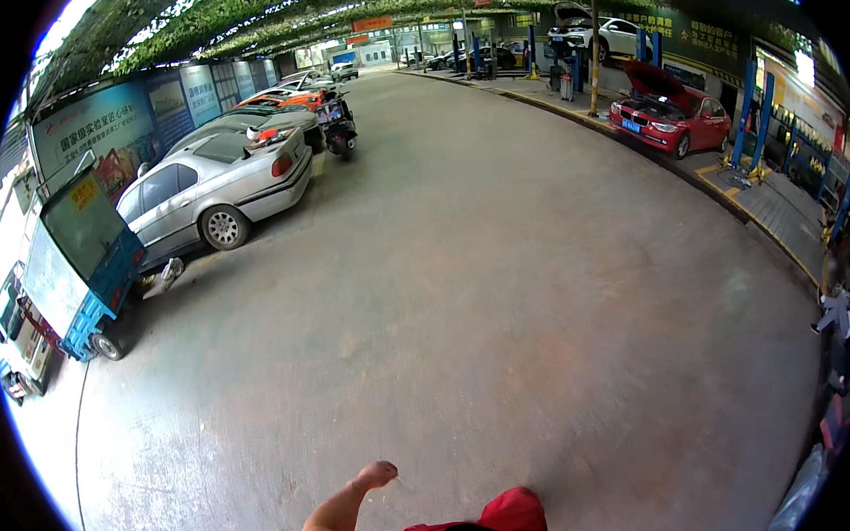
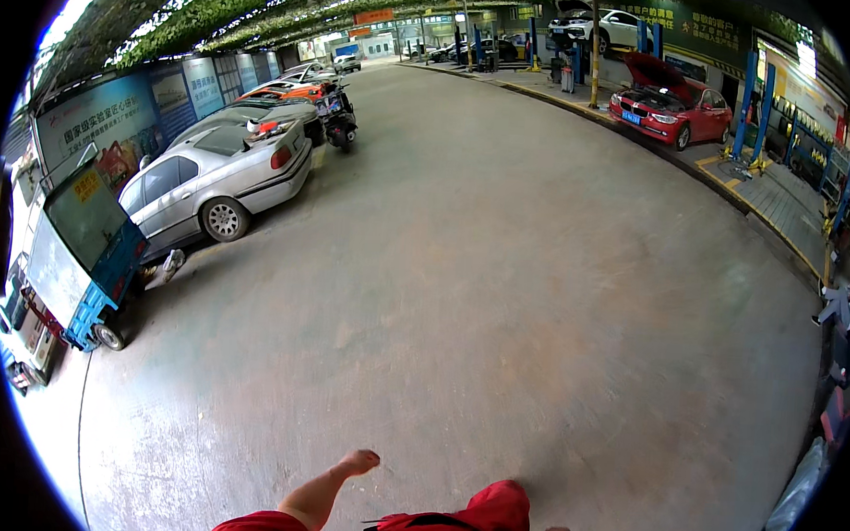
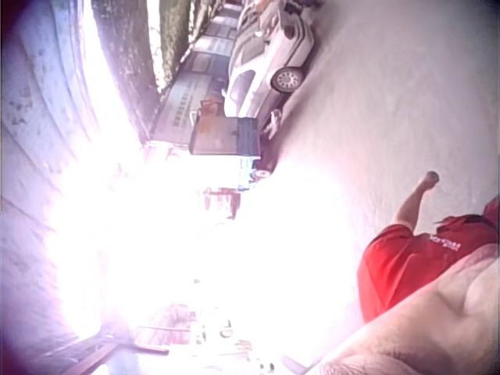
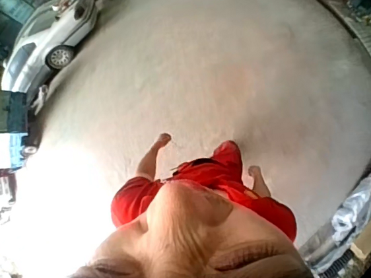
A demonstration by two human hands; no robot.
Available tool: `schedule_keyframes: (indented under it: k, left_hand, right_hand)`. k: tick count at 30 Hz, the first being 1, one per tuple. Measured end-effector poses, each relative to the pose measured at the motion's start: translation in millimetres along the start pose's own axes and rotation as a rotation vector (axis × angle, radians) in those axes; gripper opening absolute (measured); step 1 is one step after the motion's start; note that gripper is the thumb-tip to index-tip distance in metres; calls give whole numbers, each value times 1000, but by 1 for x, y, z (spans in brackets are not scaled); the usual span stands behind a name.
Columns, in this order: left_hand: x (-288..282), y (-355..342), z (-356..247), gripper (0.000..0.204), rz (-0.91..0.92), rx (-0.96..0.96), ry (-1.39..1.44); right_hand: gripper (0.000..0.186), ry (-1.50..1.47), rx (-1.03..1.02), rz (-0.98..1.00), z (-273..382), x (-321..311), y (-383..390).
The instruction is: The person walks into an auto repair shop and approaches a car raised on a hydraulic lift. They put on gloves and use a pneumatic impact wrench to remove the lug nuts from a tire. After removing the nuts, the person takes the tire off the wheel hub and places it on the floor.
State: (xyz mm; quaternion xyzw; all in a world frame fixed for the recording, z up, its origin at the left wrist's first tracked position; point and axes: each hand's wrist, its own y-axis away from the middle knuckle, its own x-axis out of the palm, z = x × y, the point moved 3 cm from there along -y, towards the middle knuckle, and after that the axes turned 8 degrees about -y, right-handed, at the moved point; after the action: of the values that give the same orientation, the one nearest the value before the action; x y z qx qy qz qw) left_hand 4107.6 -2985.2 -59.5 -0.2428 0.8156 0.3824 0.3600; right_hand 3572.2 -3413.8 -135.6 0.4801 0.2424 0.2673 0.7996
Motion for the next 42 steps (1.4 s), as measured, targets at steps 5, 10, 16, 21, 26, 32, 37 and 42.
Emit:
schedule_keyframes:
  k: [5,10,16,21,26,32,37,42]
  left_hand:
    - [-91,-170,-34,36,-184,-318,210]
    - [-56,-270,-88,32,325,-51,-428]
    - [-56,-387,-192,32,381,-39,36]
    - [-93,-584,-260,32,401,-150,153]
    - [-164,-810,-322,31,406,-77,109]
    - [-334,-1119,-402,30,308,496,-629]
    - [-493,-1358,-515,38,42,-22,-13]
    - [-547,-1548,-617,43,-56,13,54]
  right_hand:
    - [23,55,182,-48,113,-1,-43]
    - [20,228,147,54,333,25,-146]
    - [17,648,-405,58,733,146,-337]
    - [17,-148,-680,477,1081,267,-292]
    - [16,128,-831,461,1245,280,-399]
    - [19,1112,-350,224,1214,97,-615]
    - [28,482,77,-58,1261,-16,-618]
    - [30,210,148,-103,1426,8,-664]
